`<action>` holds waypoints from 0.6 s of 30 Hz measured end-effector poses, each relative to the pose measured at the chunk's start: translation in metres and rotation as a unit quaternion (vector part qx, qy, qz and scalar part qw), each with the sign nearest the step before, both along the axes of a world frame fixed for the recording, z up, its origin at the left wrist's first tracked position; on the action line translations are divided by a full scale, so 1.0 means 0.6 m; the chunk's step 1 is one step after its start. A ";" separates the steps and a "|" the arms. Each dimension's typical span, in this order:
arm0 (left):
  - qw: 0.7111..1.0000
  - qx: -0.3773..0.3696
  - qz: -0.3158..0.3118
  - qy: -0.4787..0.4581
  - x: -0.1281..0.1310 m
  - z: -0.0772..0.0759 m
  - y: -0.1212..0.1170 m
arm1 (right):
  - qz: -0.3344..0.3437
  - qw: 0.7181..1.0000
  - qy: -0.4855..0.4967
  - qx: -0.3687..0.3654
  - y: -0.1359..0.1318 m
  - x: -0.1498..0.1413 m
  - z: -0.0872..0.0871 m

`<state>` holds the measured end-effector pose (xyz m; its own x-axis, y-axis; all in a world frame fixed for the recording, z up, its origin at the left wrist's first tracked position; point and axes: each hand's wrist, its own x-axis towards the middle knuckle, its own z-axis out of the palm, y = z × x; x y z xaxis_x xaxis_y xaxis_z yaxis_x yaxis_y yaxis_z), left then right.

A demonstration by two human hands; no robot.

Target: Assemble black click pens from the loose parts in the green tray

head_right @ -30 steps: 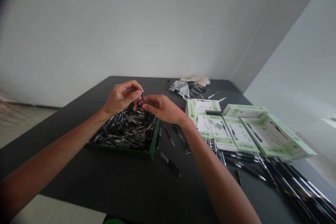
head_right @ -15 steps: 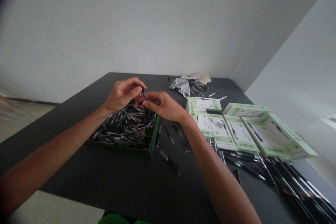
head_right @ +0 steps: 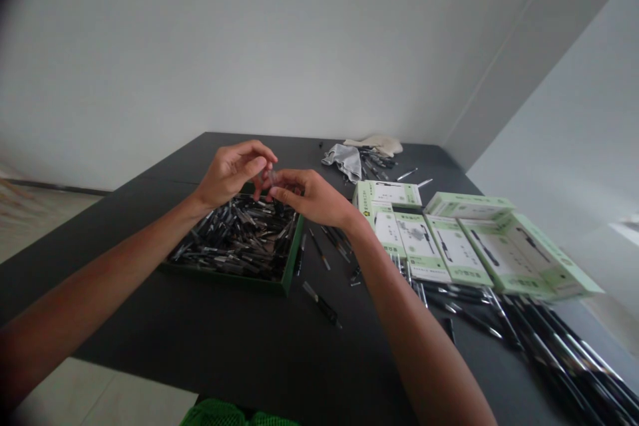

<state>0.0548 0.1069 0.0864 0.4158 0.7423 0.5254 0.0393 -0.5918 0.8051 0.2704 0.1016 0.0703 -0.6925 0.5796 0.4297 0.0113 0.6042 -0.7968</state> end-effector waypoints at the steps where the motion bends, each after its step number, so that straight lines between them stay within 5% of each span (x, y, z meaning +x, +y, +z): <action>1: 1.000 -0.004 0.003 -0.004 -0.001 -0.001 0.001 | -0.004 1.000 -0.002 0.000 0.001 0.001 -0.001; 10: 1.000 -0.009 0.007 -0.010 -0.004 -0.011 0.001 | -0.009 0.999 0.032 -0.011 0.000 0.002 0.001; 13: 0.999 -0.020 0.020 -0.040 -0.006 -0.014 0.006 | -0.087 0.992 0.090 0.008 -0.001 0.004 0.007; 18: 0.987 -0.053 0.068 -0.136 -0.017 -0.036 0.031 | -0.141 0.990 -0.016 0.021 0.015 0.006 -0.007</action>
<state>0.0448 0.1255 0.0646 0.1628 0.8384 0.5201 -0.1133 -0.5078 0.8540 0.2742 0.1105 0.0659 -0.5193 0.7342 0.4374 0.2089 0.6054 -0.7681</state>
